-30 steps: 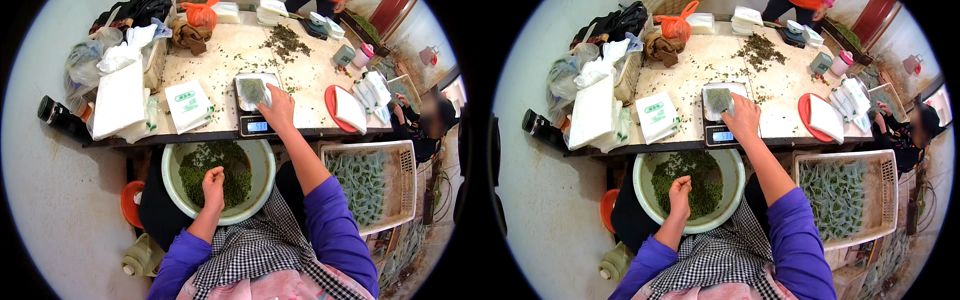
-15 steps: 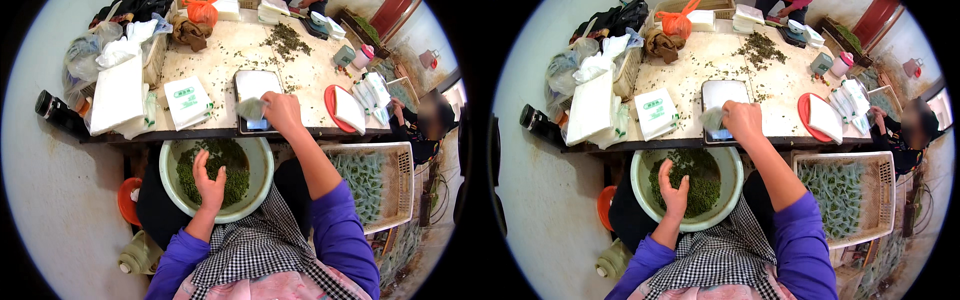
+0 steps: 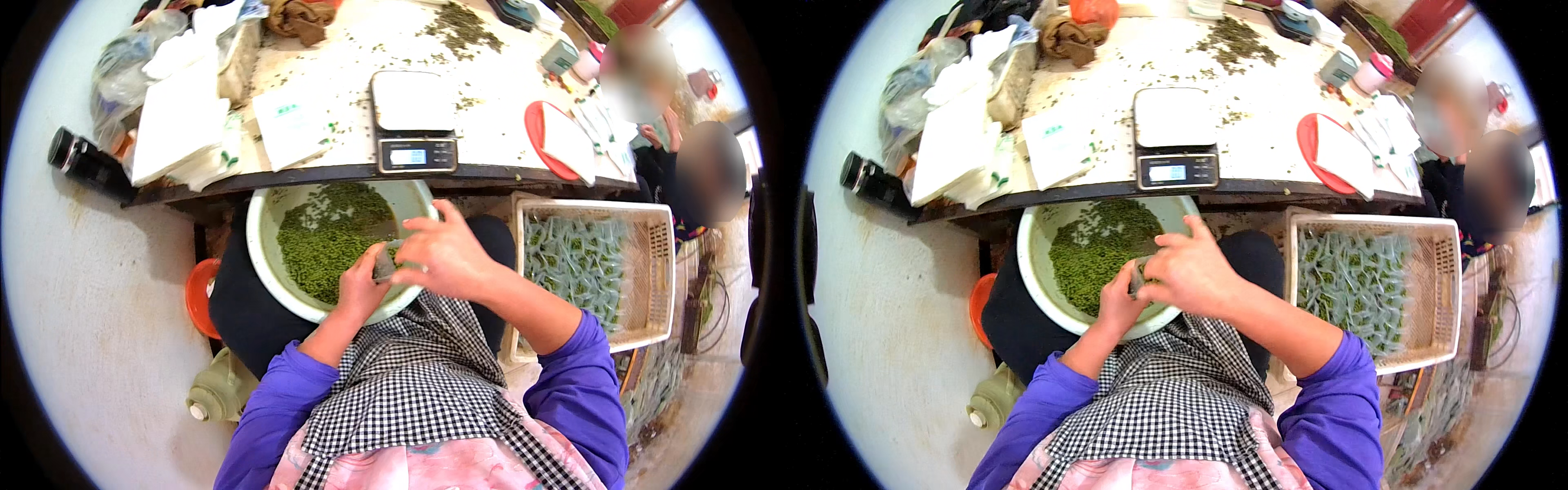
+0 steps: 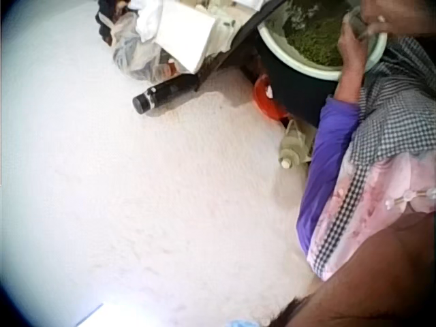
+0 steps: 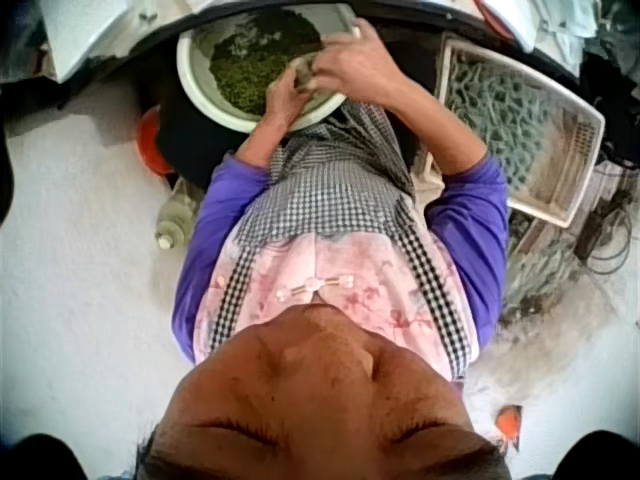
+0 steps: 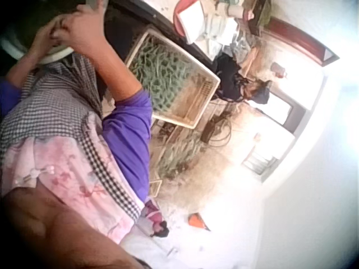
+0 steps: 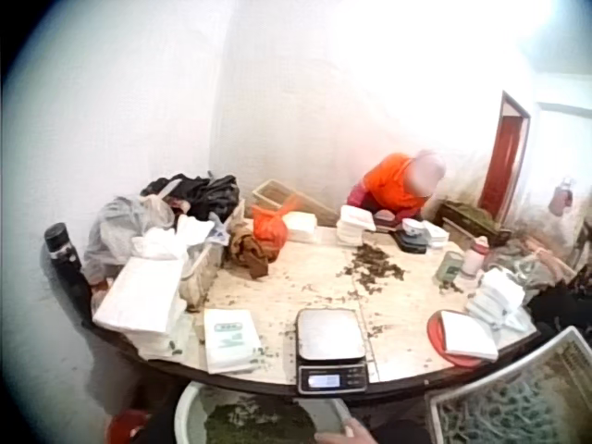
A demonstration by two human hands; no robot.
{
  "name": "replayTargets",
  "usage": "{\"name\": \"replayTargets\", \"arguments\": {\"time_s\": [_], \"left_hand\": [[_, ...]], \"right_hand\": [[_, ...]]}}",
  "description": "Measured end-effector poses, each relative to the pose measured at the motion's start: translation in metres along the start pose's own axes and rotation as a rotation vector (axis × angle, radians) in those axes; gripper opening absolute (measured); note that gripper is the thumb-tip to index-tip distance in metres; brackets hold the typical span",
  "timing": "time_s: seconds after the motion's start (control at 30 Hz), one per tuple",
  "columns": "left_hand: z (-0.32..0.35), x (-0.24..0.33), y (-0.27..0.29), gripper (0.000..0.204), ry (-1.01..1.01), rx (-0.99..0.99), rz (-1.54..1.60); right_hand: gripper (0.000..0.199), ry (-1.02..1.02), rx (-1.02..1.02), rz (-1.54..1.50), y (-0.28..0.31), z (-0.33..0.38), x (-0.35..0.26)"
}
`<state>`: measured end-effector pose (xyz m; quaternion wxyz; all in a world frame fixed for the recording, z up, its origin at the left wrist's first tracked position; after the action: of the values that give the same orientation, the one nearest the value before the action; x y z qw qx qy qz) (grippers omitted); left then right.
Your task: The person scoops dried green tea leaves from a large bowl into small plastic bags using their hands. They weigh each filled bag on a digital scale to ensure the correct amount, then place the sealed bags into a white plastic basket. The process is repeated continuously throughout the clip.
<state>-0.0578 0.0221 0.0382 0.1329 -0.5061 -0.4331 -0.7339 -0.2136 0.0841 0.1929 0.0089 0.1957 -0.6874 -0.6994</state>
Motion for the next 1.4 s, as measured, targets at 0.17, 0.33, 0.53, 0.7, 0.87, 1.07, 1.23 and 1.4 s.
{"name": "replayTargets", "arguments": {"time_s": [0.17, 0.33, 0.53, 0.7, 0.87, 1.07, 1.23, 1.4], "left_hand": [[0.009, 0.004, -0.007, 0.065, -0.18, -0.017, -0.075], [0.008, -0.003, -0.014, 0.058, -0.11, -0.09, -0.129], [-0.01, 0.011, -0.009, 0.055, 0.029, -0.098, -0.169], [-0.002, 0.073, -0.032, 0.064, -0.165, -0.236, -0.192], [-0.01, 0.088, -0.052, 0.071, -0.018, -0.332, 0.093], [-0.02, 0.049, -0.056, 0.06, 0.102, -0.32, 0.186], [-0.022, 0.039, -0.064, 0.053, 0.115, -0.329, 0.205], [-0.016, 0.037, -0.062, 0.038, 0.172, -0.294, 0.296]], "right_hand": [[0.055, -0.02, -0.332, -0.037, -0.03, 0.02, 0.001], [0.051, 0.0, -0.349, -0.203, -0.071, 0.019, 0.01], [0.034, -0.026, -0.123, -0.206, -0.054, 0.039, 0.024], [0.01, -0.062, 0.09, -0.14, -0.064, 0.092, 0.034], [0.011, -0.283, 0.719, 0.166, -0.025, 0.195, 0.073], [0.009, -1.124, 0.869, 0.705, 0.013, 0.444, 0.128], [0.02, -1.936, 0.458, 0.721, -0.004, 0.59, 0.113], [0.022, -1.979, -0.104, 0.349, -0.079, 0.647, 0.12]]}}
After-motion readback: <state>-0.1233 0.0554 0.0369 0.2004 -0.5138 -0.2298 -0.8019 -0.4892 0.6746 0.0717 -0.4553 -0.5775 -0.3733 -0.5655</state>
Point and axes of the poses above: each hand's wrist, its own z-axis away from the middle knuckle, its own y-axis out of the back of the hand, x = y × z, the point moved 1 cm from there along -z, towards the middle knuckle, and after that the axes turned 10 degrees about y, right-handed, at the moved point
